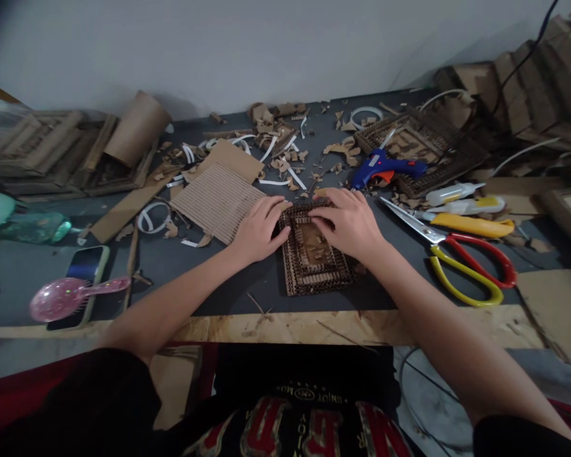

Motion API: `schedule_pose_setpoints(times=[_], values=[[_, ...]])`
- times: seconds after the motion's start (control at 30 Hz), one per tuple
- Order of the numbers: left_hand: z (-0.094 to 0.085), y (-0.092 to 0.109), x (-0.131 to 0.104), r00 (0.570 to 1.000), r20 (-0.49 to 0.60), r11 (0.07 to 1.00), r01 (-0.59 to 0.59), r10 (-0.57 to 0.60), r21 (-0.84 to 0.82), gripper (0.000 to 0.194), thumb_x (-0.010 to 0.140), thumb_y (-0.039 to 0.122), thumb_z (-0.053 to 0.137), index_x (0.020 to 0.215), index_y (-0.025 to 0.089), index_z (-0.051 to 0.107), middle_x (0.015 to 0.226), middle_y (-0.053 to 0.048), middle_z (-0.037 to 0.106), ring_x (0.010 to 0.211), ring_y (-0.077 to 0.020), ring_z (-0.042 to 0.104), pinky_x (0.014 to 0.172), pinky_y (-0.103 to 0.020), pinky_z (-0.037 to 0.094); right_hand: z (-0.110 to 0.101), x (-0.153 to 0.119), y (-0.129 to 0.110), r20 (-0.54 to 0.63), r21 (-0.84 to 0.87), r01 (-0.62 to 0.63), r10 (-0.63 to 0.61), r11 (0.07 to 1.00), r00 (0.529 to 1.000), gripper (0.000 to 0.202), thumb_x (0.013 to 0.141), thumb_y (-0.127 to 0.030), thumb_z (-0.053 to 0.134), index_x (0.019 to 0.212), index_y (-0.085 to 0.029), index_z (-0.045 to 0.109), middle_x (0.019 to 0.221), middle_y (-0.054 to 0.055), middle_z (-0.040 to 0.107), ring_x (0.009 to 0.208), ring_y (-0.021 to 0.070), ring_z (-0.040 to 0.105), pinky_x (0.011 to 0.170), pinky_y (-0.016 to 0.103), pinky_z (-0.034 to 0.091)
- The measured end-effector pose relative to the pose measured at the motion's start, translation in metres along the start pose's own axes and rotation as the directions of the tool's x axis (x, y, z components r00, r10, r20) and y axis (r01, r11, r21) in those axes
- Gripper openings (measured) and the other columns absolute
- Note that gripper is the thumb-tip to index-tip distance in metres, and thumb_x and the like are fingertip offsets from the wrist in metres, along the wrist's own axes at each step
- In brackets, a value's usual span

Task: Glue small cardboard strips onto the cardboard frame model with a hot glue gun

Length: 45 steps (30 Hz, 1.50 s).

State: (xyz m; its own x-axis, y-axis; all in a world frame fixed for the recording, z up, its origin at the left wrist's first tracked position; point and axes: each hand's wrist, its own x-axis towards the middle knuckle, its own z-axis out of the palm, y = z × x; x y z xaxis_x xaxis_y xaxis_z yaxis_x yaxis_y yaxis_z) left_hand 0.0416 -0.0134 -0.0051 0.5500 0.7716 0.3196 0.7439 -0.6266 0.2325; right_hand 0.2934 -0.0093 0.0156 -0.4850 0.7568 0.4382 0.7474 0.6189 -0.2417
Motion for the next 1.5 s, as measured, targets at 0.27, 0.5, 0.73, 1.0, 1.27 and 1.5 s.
schedule_pose_setpoints(times=[0.27,0.5,0.73,1.0,1.27,1.5], values=[[0.007,-0.005,0.000,0.991,-0.068,0.993,-0.114,0.112,-0.015,0.030,0.109,0.032,0.044,0.124,0.021,0.068,0.160,-0.018,0.044,0.152,-0.0365,0.042,0.122,-0.061,0.042,0.000,-0.005,-0.002,-0.012,-0.080,0.089,-0.090,0.993,0.996,0.035,0.094,-0.015,0.053,0.100,-0.028,0.084,0.129,0.009,0.073,0.114,0.0299,0.068,0.088,0.046,0.047],[0.015,-0.010,-0.001,0.970,-0.156,0.983,-0.185,0.184,0.008,0.031,0.109,0.032,0.044,0.120,0.018,0.069,0.156,-0.017,0.048,0.148,-0.0362,0.045,0.122,-0.061,0.043,0.001,-0.006,0.000,0.009,-0.098,0.099,-0.098,0.990,0.995,0.032,0.091,-0.015,0.056,0.100,-0.027,0.085,0.132,0.010,0.071,0.115,0.0297,0.068,0.094,0.047,0.049],[0.013,-0.009,-0.001,0.978,-0.119,0.985,-0.174,0.171,-0.015,0.031,0.110,0.033,0.044,0.122,0.019,0.068,0.156,-0.017,0.048,0.149,-0.0363,0.043,0.122,-0.063,0.042,0.000,-0.006,-0.002,-0.020,-0.089,0.129,-0.131,0.988,0.991,0.031,0.089,-0.015,0.057,0.101,-0.025,0.084,0.133,0.011,0.072,0.115,0.0299,0.069,0.095,0.047,0.049],[0.012,-0.011,0.000,0.980,-0.109,0.985,-0.168,0.165,-0.021,0.030,0.109,0.033,0.046,0.119,0.020,0.070,0.154,-0.016,0.047,0.148,-0.0357,0.043,0.122,-0.063,0.042,0.003,-0.007,-0.002,0.007,-0.076,0.122,-0.122,0.990,0.993,0.032,0.089,-0.016,0.058,0.102,-0.026,0.085,0.133,0.011,0.071,0.116,0.0312,0.068,0.095,0.048,0.049],[0.014,-0.010,-0.001,0.977,-0.129,0.985,-0.171,0.169,-0.002,0.029,0.110,0.031,0.044,0.121,0.022,0.069,0.154,-0.015,0.047,0.149,-0.0345,0.042,0.122,-0.061,0.042,0.003,-0.007,-0.002,0.018,-0.062,0.110,-0.110,0.992,0.994,0.035,0.088,-0.014,0.057,0.106,-0.026,0.085,0.134,0.011,0.071,0.116,0.0317,0.068,0.095,0.049,0.049],[0.013,-0.010,0.000,0.977,-0.113,0.984,-0.180,0.179,0.007,0.028,0.109,0.030,0.044,0.118,0.018,0.068,0.147,-0.017,0.049,0.143,-0.0355,0.046,0.120,-0.060,0.045,0.002,-0.007,-0.002,0.031,-0.084,0.136,-0.134,0.987,0.991,0.035,0.087,-0.014,0.057,0.107,-0.026,0.084,0.136,0.011,0.070,0.119,0.0317,0.067,0.094,0.048,0.051]])
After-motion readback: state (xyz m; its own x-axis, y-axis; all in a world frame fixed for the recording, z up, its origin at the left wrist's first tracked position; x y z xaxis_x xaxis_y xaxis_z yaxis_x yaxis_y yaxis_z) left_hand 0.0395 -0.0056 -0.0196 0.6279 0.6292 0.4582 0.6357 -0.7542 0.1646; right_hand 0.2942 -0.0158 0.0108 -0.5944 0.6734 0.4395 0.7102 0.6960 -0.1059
